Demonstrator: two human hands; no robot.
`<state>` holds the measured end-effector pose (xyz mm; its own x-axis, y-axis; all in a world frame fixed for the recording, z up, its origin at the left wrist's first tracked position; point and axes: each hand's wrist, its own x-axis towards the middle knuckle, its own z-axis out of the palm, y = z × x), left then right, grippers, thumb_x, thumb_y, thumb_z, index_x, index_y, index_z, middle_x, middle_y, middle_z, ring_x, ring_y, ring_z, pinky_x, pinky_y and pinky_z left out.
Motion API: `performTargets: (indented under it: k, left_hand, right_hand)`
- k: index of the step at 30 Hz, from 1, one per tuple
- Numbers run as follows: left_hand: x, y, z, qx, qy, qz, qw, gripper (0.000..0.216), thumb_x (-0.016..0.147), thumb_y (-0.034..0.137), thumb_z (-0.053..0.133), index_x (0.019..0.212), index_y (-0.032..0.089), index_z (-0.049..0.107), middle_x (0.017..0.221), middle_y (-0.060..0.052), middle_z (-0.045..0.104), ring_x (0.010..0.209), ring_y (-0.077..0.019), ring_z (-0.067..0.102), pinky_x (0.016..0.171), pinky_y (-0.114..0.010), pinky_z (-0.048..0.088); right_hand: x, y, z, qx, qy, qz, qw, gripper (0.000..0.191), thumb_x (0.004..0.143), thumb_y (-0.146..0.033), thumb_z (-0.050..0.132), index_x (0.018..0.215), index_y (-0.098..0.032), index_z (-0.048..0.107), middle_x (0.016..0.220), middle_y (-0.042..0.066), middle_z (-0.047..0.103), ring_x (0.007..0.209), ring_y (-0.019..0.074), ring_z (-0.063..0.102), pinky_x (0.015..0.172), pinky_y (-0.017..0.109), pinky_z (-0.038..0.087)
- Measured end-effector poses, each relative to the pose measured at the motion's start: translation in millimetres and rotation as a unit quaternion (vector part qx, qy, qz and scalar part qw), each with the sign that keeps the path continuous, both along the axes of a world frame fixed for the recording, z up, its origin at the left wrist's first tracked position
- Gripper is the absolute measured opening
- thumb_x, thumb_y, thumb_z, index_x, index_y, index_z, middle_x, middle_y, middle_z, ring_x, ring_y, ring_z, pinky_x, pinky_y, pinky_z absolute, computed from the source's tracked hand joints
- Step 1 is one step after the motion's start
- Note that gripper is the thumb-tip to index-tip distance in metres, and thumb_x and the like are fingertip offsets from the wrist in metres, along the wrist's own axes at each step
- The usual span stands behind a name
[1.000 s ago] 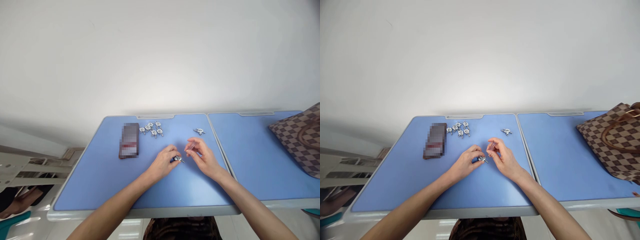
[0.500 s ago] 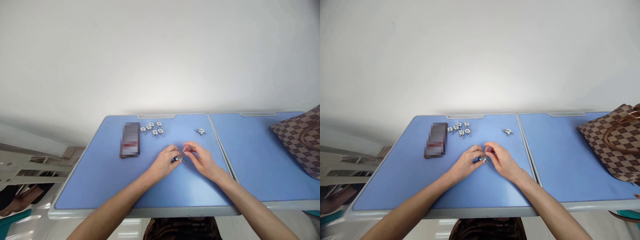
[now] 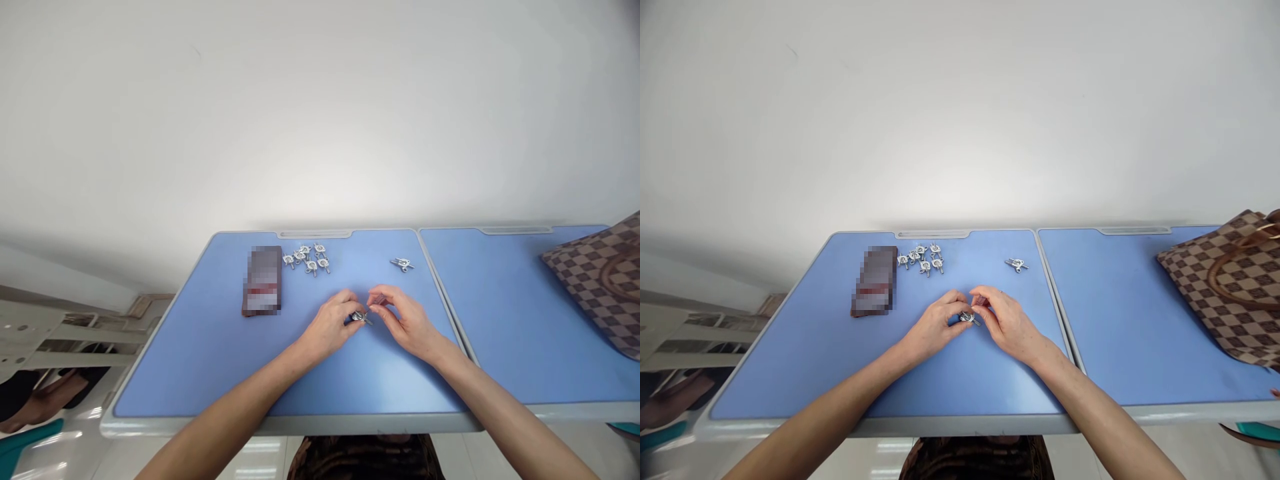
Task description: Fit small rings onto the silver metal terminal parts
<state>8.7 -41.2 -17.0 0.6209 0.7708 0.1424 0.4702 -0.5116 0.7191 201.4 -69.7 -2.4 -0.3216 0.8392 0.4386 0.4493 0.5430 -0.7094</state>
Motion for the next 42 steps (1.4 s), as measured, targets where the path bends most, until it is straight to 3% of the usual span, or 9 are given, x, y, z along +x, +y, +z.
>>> performTargets:
  k: [12,17,22,25,27,30,33,39,42]
  left_hand:
    - [-0.6,0.6,-1.6,-0.002,-0.001,-0.002,1.000,0.017,0.085,0.016,0.061,0.099,0.021,0.067,0.103,-0.004,0.059,0.090,-0.0160,0.060,0.083,-0.029,0.049]
    - [0.5,0.2,2.0,-0.005,0.008,0.003,1.000,0.015,0.084,0.016,0.060,0.097,0.020,0.068,0.101,-0.004,0.060,0.090,-0.0164,0.060,0.082,-0.029,0.049]
    - [0.8,-0.1,1.3,-0.007,0.003,0.004,1.000,0.013,0.085,0.016,0.060,0.096,0.018,0.068,0.102,-0.005,0.060,0.091,-0.0165,0.060,0.082,-0.028,0.049]
    - [0.4,0.2,0.2,-0.005,-0.001,0.000,1.000,0.014,0.085,0.016,0.060,0.097,0.019,0.068,0.101,-0.005,0.060,0.092,-0.0166,0.060,0.083,-0.028,0.049]
    - [0.1,0.3,-0.3,-0.004,-0.004,0.000,1.000,0.015,0.085,0.017,0.060,0.098,0.020,0.068,0.102,-0.004,0.060,0.092,-0.0167,0.060,0.084,-0.029,0.050]
    - [-0.1,0.4,-1.0,0.001,-0.001,0.001,1.000,0.016,0.085,0.017,0.061,0.098,0.021,0.069,0.103,-0.004,0.060,0.092,-0.0169,0.060,0.085,-0.030,0.050]
    - [0.0,0.3,-1.9,0.002,0.007,0.005,1.000,0.015,0.085,0.018,0.061,0.097,0.021,0.069,0.100,-0.004,0.060,0.090,-0.0170,0.060,0.084,-0.031,0.050]
    - [-0.2,-0.2,-2.4,0.001,-0.005,0.007,1.000,0.012,0.085,0.020,0.062,0.095,0.020,0.069,0.105,-0.005,0.060,0.094,-0.0178,0.061,0.089,-0.033,0.050]
    - [-0.7,-0.2,-2.3,0.003,-0.001,0.007,1.000,0.015,0.083,0.017,0.063,0.096,0.020,0.068,0.104,-0.004,0.060,0.094,-0.0173,0.061,0.089,-0.032,0.050]
  right_hand:
    - [2.0,-1.7,5.8,0.085,-0.029,-0.010,0.996,0.028,0.098,-0.015,0.040,0.123,-0.020,0.050,0.095,0.006,0.068,0.082,0.0149,0.066,0.073,0.030,0.054]
    - [-2.8,-0.4,8.6,0.118,-0.046,-0.077,0.989,0.007,0.093,-0.021,0.054,0.090,-0.019,0.059,0.070,0.001,0.066,0.059,0.0129,0.060,0.058,0.026,0.047]
    - [-10.5,3.5,8.6,0.124,-0.046,-0.099,0.986,0.021,0.091,-0.021,0.053,0.070,-0.019,0.053,0.060,-0.001,0.056,0.052,0.0111,0.052,0.051,0.025,0.040]
    - [-12.6,5.6,6.1,0.110,-0.047,-0.090,0.989,0.017,0.092,-0.021,0.050,0.076,-0.019,0.055,0.064,0.000,0.056,0.054,0.0110,0.051,0.051,0.024,0.041]
    - [-12.4,6.9,3.0,0.116,-0.054,-0.085,0.988,0.011,0.094,-0.020,0.048,0.090,-0.019,0.058,0.071,0.001,0.060,0.057,0.0114,0.053,0.052,0.024,0.042]
    - [-10.9,8.2,-1.3,0.155,-0.079,-0.082,0.981,0.020,0.096,-0.017,0.044,0.111,-0.019,0.057,0.076,0.002,0.064,0.059,0.0117,0.056,0.054,0.024,0.044]
    - [-10.3,7.3,0.7,0.173,-0.122,-0.061,0.975,0.021,0.096,-0.018,0.044,0.113,-0.020,0.056,0.076,0.002,0.064,0.061,0.0133,0.058,0.058,0.026,0.045]
    - [-9.7,3.8,20.2,0.087,-0.154,0.004,0.984,0.033,0.096,-0.013,0.033,0.126,-0.018,0.045,0.099,0.011,0.066,0.085,0.0213,0.063,0.071,0.036,0.051]
    - [-7.3,6.3,24.6,0.063,-0.132,0.019,0.989,0.032,0.097,-0.014,0.033,0.126,-0.020,0.045,0.096,0.009,0.067,0.085,0.0208,0.064,0.072,0.036,0.052]
